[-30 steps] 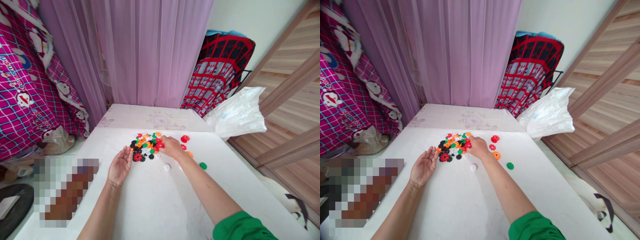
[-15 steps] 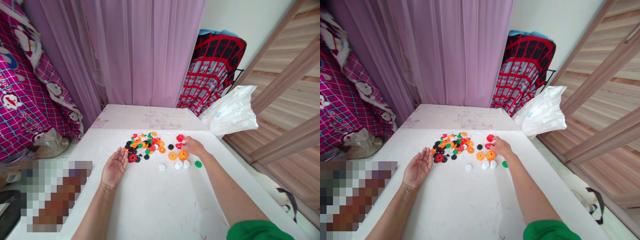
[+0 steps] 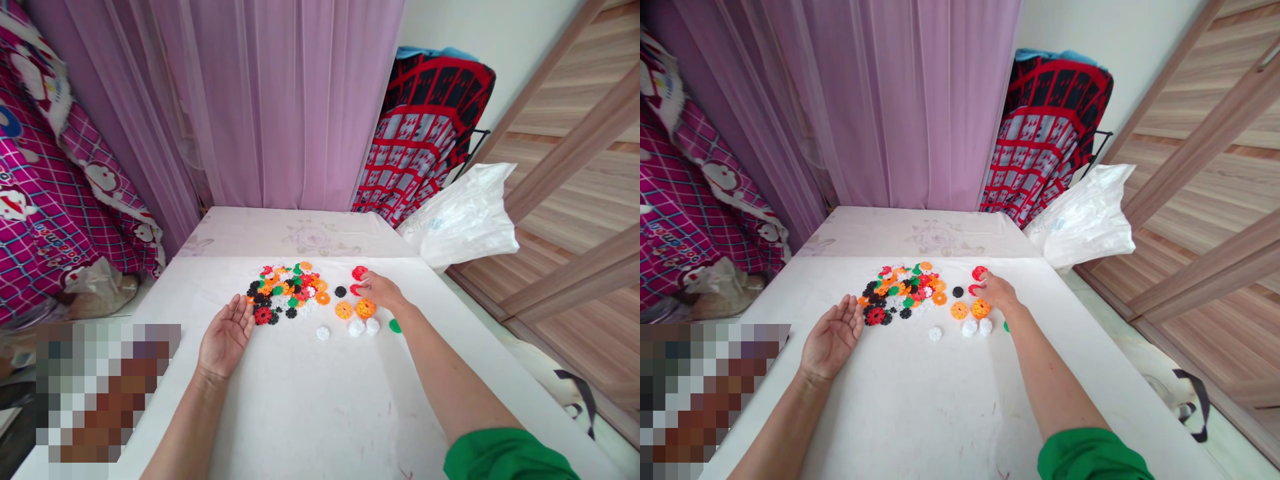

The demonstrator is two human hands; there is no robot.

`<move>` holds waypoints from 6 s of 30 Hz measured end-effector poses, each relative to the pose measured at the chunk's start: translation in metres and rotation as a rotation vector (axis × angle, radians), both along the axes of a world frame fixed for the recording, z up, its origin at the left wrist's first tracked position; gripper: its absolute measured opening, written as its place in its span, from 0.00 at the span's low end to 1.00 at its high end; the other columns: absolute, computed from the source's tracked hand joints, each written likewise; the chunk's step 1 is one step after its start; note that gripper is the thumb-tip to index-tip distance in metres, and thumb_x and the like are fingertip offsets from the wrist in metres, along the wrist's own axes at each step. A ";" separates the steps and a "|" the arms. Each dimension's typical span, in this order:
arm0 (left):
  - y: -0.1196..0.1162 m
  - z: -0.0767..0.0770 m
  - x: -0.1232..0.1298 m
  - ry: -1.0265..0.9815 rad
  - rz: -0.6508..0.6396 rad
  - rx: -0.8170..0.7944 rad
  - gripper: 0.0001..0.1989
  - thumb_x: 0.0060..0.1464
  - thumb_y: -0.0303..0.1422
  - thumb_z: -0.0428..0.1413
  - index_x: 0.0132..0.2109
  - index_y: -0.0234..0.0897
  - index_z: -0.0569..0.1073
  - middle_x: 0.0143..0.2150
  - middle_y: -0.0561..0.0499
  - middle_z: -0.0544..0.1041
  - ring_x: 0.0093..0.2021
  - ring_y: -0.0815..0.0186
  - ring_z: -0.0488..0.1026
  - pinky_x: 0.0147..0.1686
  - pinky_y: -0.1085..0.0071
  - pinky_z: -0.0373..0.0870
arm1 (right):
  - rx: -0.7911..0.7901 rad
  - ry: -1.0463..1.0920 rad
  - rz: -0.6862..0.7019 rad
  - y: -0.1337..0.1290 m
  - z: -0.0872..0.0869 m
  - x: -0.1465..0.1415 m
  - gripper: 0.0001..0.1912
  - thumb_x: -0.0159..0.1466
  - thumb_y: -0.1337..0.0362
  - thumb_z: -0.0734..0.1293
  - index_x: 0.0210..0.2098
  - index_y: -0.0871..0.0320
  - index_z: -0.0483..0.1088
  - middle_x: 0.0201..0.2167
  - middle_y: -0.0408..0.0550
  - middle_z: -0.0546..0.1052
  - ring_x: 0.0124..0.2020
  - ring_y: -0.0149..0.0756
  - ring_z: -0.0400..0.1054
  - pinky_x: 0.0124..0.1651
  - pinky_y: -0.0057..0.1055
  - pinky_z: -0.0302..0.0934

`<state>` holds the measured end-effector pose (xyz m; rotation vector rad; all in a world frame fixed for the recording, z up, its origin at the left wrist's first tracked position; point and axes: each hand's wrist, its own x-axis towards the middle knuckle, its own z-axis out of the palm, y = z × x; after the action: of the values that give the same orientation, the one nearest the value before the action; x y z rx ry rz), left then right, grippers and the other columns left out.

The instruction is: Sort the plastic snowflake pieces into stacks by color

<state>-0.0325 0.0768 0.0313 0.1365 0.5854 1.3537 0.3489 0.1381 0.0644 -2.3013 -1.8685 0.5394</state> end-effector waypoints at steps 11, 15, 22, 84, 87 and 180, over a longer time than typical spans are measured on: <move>0.001 -0.003 0.000 0.006 -0.018 0.028 0.14 0.60 0.26 0.49 0.48 0.38 0.76 0.43 0.47 0.82 0.43 0.66 0.79 0.41 0.71 0.77 | -0.023 -0.228 -0.037 0.001 0.008 0.000 0.15 0.63 0.63 0.60 0.45 0.52 0.74 0.47 0.49 0.78 0.47 0.42 0.72 0.44 0.33 0.63; 0.000 0.000 0.002 0.014 -0.003 0.005 0.13 0.60 0.26 0.48 0.46 0.37 0.77 0.42 0.48 0.82 0.42 0.66 0.79 0.40 0.71 0.77 | -0.060 -0.227 -0.042 0.006 0.007 0.003 0.13 0.63 0.64 0.60 0.40 0.54 0.76 0.43 0.51 0.79 0.44 0.43 0.73 0.42 0.33 0.63; -0.001 0.004 0.004 0.021 -0.002 -0.007 0.13 0.60 0.26 0.48 0.44 0.37 0.77 0.41 0.48 0.82 0.40 0.67 0.80 0.39 0.72 0.77 | -0.085 -0.210 -0.012 0.011 0.003 0.002 0.11 0.62 0.62 0.62 0.39 0.54 0.76 0.40 0.50 0.80 0.42 0.40 0.73 0.41 0.31 0.63; -0.002 0.007 0.007 0.065 0.029 -0.064 0.13 0.61 0.26 0.47 0.43 0.37 0.77 0.40 0.50 0.82 0.39 0.67 0.79 0.37 0.72 0.77 | -0.003 0.020 0.055 0.015 -0.007 0.003 0.21 0.53 0.65 0.70 0.48 0.56 0.70 0.46 0.47 0.78 0.44 0.34 0.73 0.47 0.27 0.64; -0.002 0.006 0.006 0.068 0.026 -0.054 0.13 0.61 0.26 0.48 0.44 0.37 0.77 0.40 0.49 0.82 0.40 0.67 0.79 0.38 0.71 0.77 | 0.014 0.009 0.049 0.014 -0.003 0.003 0.18 0.55 0.64 0.70 0.46 0.56 0.72 0.46 0.47 0.78 0.44 0.35 0.72 0.47 0.28 0.63; -0.027 -0.002 0.006 0.231 0.033 0.043 0.11 0.57 0.26 0.53 0.45 0.36 0.76 0.41 0.47 0.81 0.40 0.67 0.79 0.46 0.69 0.75 | 0.489 0.207 0.062 -0.136 -0.058 -0.130 0.07 0.60 0.68 0.60 0.36 0.53 0.67 0.35 0.45 0.74 0.33 0.34 0.68 0.40 0.29 0.62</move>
<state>-0.0267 0.0498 0.0288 0.3220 0.7547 1.3933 0.2193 0.0020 0.0064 -1.8076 -1.7401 0.2725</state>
